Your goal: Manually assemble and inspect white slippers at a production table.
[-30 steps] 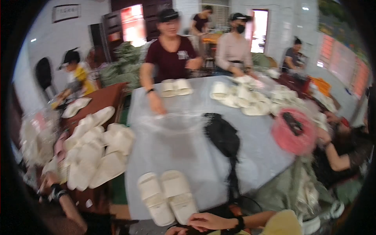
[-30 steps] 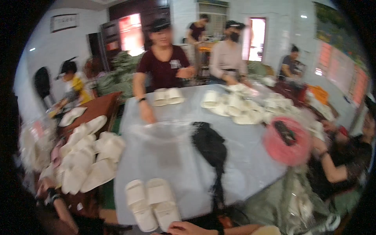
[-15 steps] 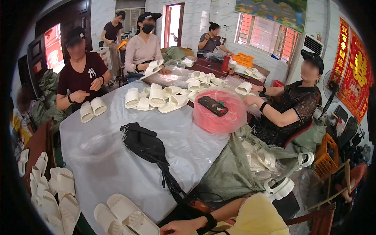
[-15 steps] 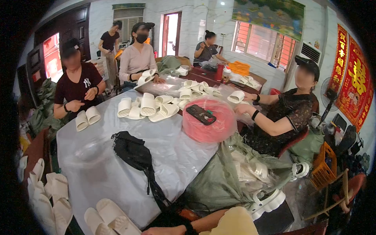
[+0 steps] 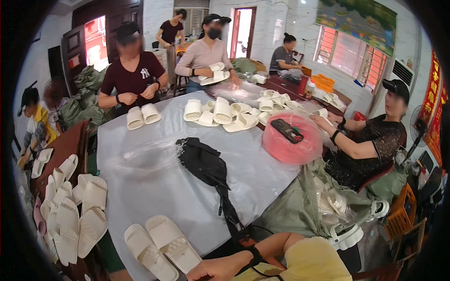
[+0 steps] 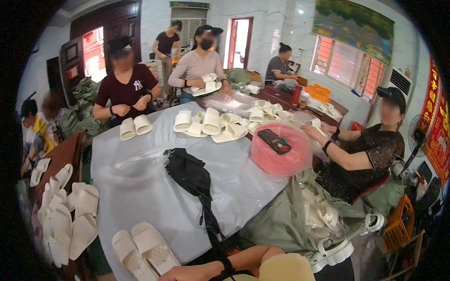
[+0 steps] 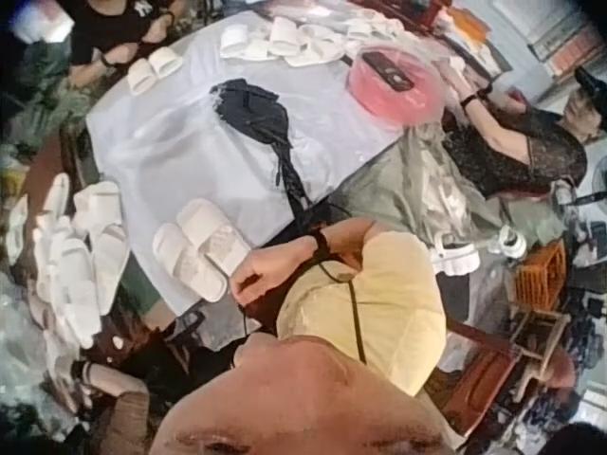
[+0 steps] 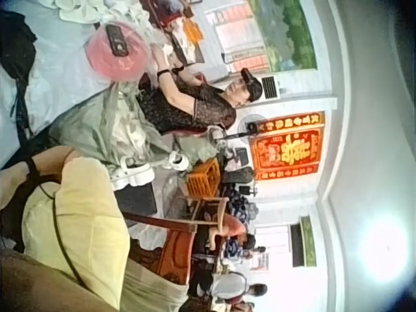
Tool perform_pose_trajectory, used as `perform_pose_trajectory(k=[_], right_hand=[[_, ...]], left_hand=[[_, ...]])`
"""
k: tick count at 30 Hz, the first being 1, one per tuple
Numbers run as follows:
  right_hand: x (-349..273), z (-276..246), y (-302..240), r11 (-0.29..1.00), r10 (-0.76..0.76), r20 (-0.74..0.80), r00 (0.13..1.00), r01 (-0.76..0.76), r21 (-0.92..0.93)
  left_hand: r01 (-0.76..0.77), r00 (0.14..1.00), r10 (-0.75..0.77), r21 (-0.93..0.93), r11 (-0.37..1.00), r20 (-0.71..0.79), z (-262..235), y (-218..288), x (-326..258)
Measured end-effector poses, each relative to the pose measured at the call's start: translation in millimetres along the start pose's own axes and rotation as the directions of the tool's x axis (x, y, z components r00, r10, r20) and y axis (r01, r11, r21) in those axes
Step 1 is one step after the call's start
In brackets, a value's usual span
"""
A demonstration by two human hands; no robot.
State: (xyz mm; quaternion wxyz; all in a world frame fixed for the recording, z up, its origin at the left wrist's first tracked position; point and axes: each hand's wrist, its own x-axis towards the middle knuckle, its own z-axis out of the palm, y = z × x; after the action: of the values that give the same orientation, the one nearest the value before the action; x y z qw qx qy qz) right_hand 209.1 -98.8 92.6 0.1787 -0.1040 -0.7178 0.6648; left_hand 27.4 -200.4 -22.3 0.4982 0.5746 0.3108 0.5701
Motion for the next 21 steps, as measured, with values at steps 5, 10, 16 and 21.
perform_pose_trajectory(k=[5, 10, 16, 21], right_hand=[[23, 0, -37, 0.963, -0.083, 0.218, 0.972, 0.022, 0.268], [45, 26, -79, 0.908, -0.418, 0.411, 0.810, 0.354, 0.225], [60, 42, -48, 0.874, -0.485, 0.555, 0.676, 0.402, 0.274], [66, 48, -30, 0.859, -0.500, 0.638, 0.586, 0.428, 0.280]], left_hand=[[-0.086, 0.996, 0.085, 0.080, 0.993, 0.017, -10, 4, -6], [-0.167, 0.985, 0.157, 0.161, 0.973, 0.071, -13, 20, -8], [-0.272, 0.955, 0.232, 0.244, 0.931, 0.183, -21, 33, 5], [-0.360, 0.908, 0.279, 0.239, 0.902, 0.313, -22, 38, 22]])
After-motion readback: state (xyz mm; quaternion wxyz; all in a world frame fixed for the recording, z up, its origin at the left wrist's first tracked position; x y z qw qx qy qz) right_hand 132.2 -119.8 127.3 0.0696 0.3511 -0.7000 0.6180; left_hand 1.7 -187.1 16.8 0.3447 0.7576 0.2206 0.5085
